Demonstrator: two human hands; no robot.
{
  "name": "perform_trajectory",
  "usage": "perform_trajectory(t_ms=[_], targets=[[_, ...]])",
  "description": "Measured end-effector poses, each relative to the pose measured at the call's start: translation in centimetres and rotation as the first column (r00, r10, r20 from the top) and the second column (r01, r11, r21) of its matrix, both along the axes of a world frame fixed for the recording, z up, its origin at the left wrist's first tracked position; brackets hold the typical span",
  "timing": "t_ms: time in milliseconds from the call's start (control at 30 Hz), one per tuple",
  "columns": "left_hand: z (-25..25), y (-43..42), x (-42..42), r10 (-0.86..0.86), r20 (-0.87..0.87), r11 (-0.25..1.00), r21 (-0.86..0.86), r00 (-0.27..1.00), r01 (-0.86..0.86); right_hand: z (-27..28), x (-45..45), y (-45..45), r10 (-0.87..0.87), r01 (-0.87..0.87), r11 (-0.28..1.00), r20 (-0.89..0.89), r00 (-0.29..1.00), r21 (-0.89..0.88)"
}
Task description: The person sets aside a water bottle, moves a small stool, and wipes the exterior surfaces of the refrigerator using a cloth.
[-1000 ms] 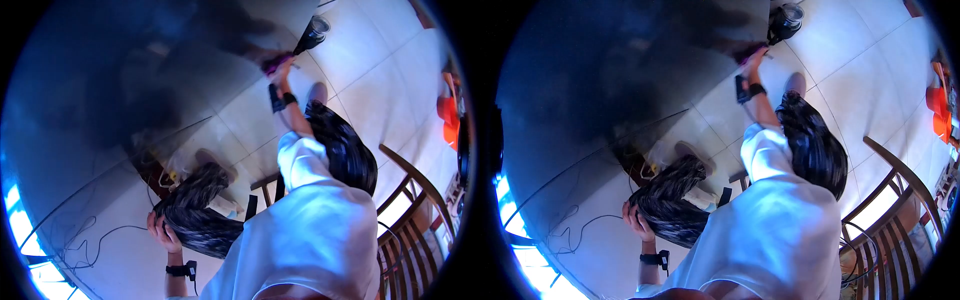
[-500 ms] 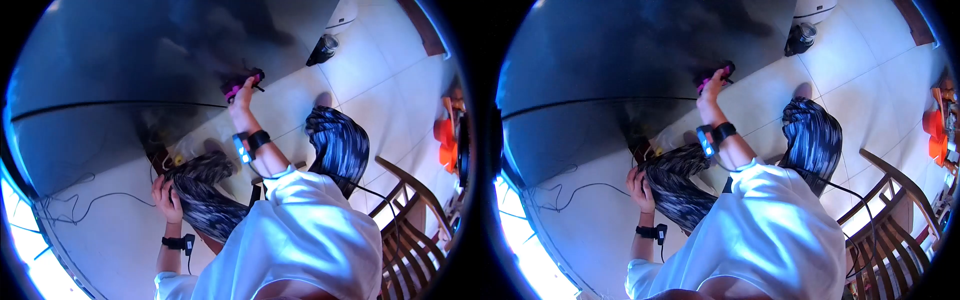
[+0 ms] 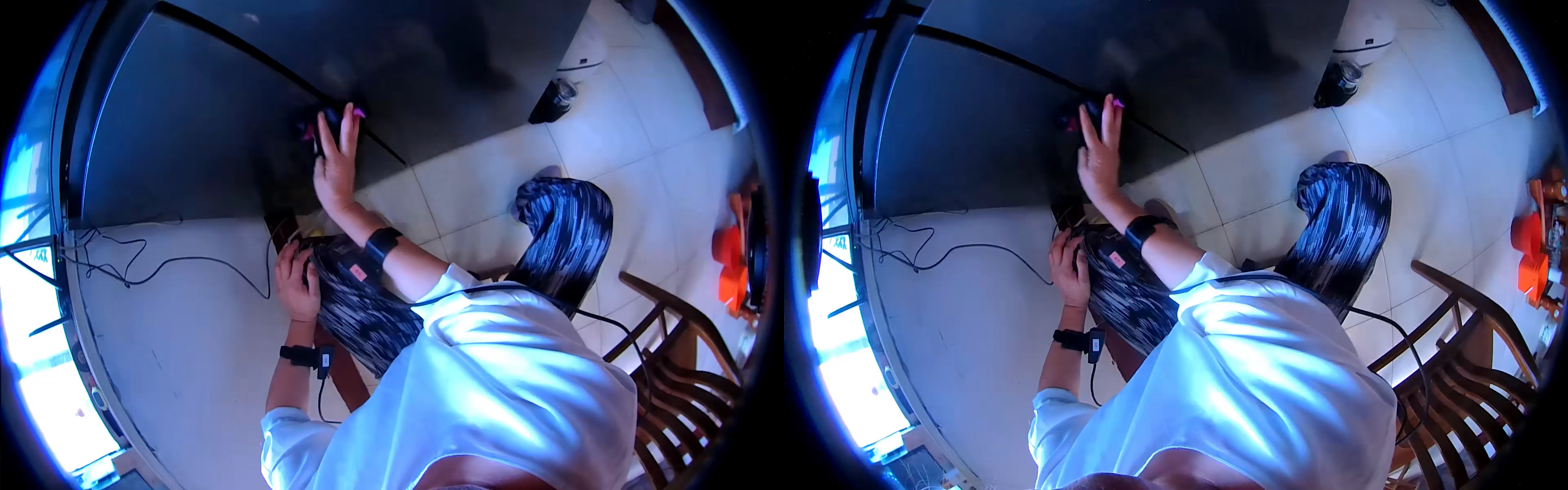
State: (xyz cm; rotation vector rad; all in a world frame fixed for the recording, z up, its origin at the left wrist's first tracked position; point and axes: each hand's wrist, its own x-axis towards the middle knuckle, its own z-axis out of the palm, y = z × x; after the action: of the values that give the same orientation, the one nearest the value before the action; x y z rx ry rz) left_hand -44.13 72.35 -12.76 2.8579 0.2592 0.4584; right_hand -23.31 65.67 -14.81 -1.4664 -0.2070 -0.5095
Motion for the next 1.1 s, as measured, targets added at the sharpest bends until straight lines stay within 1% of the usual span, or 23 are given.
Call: perform_trajectory(t_ms=[33, 100, 167, 200, 233, 300, 333, 367, 433, 533, 600, 633, 700, 767, 800, 833, 867, 900, 933, 967, 1000, 1033, 1100], targets=[[0.1, -0.1, 0.0, 0.007, -0.006, 1.0, 0.002, 1.0, -0.007, -1.2, -0.4, -0.6, 0.052, -0.051, 0.998, 0.021, 0.998, -0.029], [-0.2, -0.1, -0.3, 0.002, 0.032, 1.0, -0.006, 0.999, -0.002, -4.5, -1.0, -1.3, 0.062, -0.067, 0.99, -0.042, 0.997, -0.121], [-0.3, 0.0, 0.0, 0.006, 0.085, 1.0, -0.02, 0.996, -0.004, -9.6, -1.2, -1.8, 0.091, -0.099, 0.994, -0.155, 0.984, -0.041], [-0.2, 0.0, 0.0, 0.001, 0.086, 1.0, -0.009, 0.996, -0.001, -9.9, -0.4, -3.3, 0.233, -0.291, 0.957, -0.561, 0.795, -0.015], [-0.2, -0.2, -0.1, 0.0, 0.082, 1.0, 0.001, 0.997, 0.0, -10.3, 0.2, -5.1, 0.291, -0.444, 0.892, -0.856, 0.427, 0.082], [-0.1, -0.2, -0.2, 0.01, 0.097, 1.0, -0.003, 0.995, -0.01, -18.6, 0.5, -6.5, 0.496, -0.435, 0.838, -0.793, 0.355, 0.329], [0.0, -0.1, -0.1, 0.003, 0.096, 1.0, 0.001, 0.995, -0.003, -17.0, 0.1, -8.0, 0.592, -0.29, 0.806, -0.72, 0.362, 0.517], [-0.1, -0.1, -0.1, 0.016, 0.132, 1.0, -0.014, 0.991, -0.014, -14.9, -0.3, -9.7, 0.673, -0.146, 0.719, -0.628, 0.39, 0.679], [-0.2, 0.0, -0.2, -0.004, 0.136, 1.0, 0.001, 0.991, 0.004, -12.8, 0.1, -13.0, 0.846, -0.327, 0.52, -0.425, 0.321, 0.789], [0.3, -0.1, -0.1, -0.001, 0.129, 1.0, 0.009, 0.992, 0.0, -7.8, -0.7, -15.8, 0.838, -0.365, 0.542, -0.449, 0.311, 0.757], [0.6, 0.0, 0.1, -0.01, 0.061, 1.0, 0.027, 0.998, 0.009, -5.3, -1.6, -16.5, 0.84, -0.262, 0.523, -0.437, 0.322, 0.811], [0.6, -0.1, 0.2, -0.009, 0.079, 1.0, 0.022, 0.997, 0.008, -4.6, -2.1, -16.9, 0.838, -0.277, 0.527, -0.436, 0.33, 0.804], [0.4, -0.5, 0.6, 0.038, 0.007, 0.996, 0.083, 0.999, -0.039, -3.3, -3.0, -17.4, 0.847, -0.313, 0.499, -0.378, 0.374, 0.808], [2.3, -2.8, 1.3, 0.03, -0.01, 0.995, 0.099, 1.0, -0.029, -1.4, -4.0, -17.9, 0.854, -0.329, 0.494, -0.378, 0.356, 0.805], [2.9, -4.3, 1.8, -0.059, 0.055, 0.974, -0.218, 0.997, 0.07, -0.2, -4.8, -18.0, 0.871, -0.35, 0.464, -0.346, 0.349, 0.814], [3.3, -5.8, 2.4, -0.125, 0.137, 0.843, -0.507, 0.983, 0.178, 1.0, -5.8, -18.3, 0.884, -0.365, 0.437, -0.319, 0.341, 0.822], [3.4, -7.4, 3.1, -0.155, 0.15, 0.714, -0.666, 0.977, 0.215, 2.2, -6.8, -18.5, 0.896, -0.403, 0.412, -0.283, 0.342, 0.817], [3.4, -9.0, 3.7, -0.179, 0.168, 0.554, -0.797, 0.97, 0.24, 2.5, -7.6, -18.9, 0.893, -0.393, 0.42, -0.294, 0.341, 0.818], [3.9, -10.3, 4.1, -0.201, 0.12, 0.408, -0.892, 0.972, 0.195, 2.6, -8.0, -19.1, 0.893, -0.432, 0.431, -0.305, 0.331, 0.793], [3.8, -11.4, 4.5, -0.184, 0.12, 0.181, -0.971, 0.976, 0.154, 2.7, -8.2, -19.3, 0.892, -0.47, 0.441, -0.316, 0.324, 0.764], [3.0, -12.1, 4.8, -0.159, 0.111, 0.141, -0.981, 0.981, 0.134, 2.4, -8.7, -19.7, 0.83, -0.415, 0.536, -0.371, 0.416, 0.736], [2.1, -12.5, 5.2, -0.136, 0.103, 0.102, -0.988, 0.985, 0.117, 2.4, -8.7, -20.3, 0.825, -0.411, 0.543, -0.374, 0.423, 0.732], [0.7, -12.5, 5.6, -0.123, 0.102, 0.091, -0.989, 0.987, 0.114, 2.7, -7.7, -22.3, 0.736, -0.624, 0.674, -0.43, 0.522, 0.396]])
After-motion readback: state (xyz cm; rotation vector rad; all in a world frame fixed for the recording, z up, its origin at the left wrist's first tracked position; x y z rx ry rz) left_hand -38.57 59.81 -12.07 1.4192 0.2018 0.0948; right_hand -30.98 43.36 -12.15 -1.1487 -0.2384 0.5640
